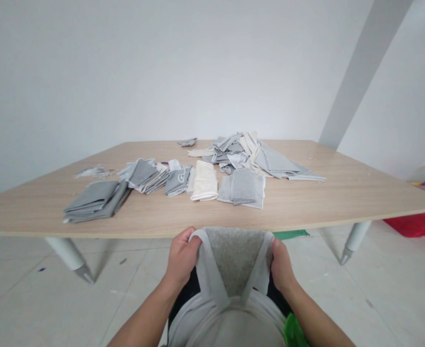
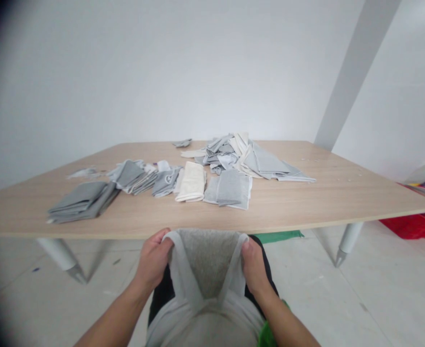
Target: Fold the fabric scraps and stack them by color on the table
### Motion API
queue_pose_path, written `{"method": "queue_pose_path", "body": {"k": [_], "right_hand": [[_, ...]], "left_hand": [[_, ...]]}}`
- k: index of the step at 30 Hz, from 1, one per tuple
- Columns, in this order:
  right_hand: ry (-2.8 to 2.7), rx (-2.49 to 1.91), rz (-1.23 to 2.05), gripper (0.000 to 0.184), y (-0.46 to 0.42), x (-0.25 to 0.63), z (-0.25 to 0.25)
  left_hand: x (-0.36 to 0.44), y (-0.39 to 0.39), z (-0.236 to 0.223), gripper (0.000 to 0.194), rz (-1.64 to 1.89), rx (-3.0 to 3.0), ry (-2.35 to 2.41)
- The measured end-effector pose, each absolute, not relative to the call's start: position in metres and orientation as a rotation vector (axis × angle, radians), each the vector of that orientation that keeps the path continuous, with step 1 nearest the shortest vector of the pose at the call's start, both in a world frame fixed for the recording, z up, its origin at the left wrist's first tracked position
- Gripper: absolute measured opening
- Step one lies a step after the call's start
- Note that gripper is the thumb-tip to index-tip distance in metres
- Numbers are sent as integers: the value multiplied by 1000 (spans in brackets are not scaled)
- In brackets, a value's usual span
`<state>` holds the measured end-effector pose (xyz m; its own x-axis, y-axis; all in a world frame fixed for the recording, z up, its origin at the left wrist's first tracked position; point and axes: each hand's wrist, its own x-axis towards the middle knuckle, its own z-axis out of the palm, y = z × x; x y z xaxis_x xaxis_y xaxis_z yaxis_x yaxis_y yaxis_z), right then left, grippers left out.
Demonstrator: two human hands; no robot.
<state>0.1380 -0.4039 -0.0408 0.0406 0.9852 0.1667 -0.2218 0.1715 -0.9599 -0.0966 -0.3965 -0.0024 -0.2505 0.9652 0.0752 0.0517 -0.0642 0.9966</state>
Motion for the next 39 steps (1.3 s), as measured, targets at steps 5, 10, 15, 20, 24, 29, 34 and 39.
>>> {"method": "queue_pose_path", "body": {"k": [5, 10, 15, 20, 24, 29, 34, 39], "right_hand": [[-1243, -1245, 908, 13, -404, 144, -25], [-1155, -1237, 894, 20, -400, 158, -20], [-1281, -1264, 922, 16, -401, 166, -13], [-1365, -1300, 852, 7, -403, 165, -10], [-1359, -1264, 813, 12, -405, 158, -9], [-1317, -1259, 731, 12, -408, 146, -9], [-1319, -1233, 779, 11, -415, 138, -6], [-1317, -1172, 776, 12, -421, 135, -1]], "left_hand": [[-102, -399, -1, 26, 1390, 1313, 1353], [-125, -397, 2, 17, 1311, 1709, 1077], [-142, -400, -1, 21, 1349, 1698, 1076], [-139, -405, 2, 23, 1299, 1460, 1214], [-134, -405, 3, 17, 1378, 1416, 1133], [-132, -407, -9, 46, 1384, 1330, 834], [-124, -410, -26, 101, 1402, 1551, 724], [-118, -409, -37, 65, 1475, 1704, 1130]]}}
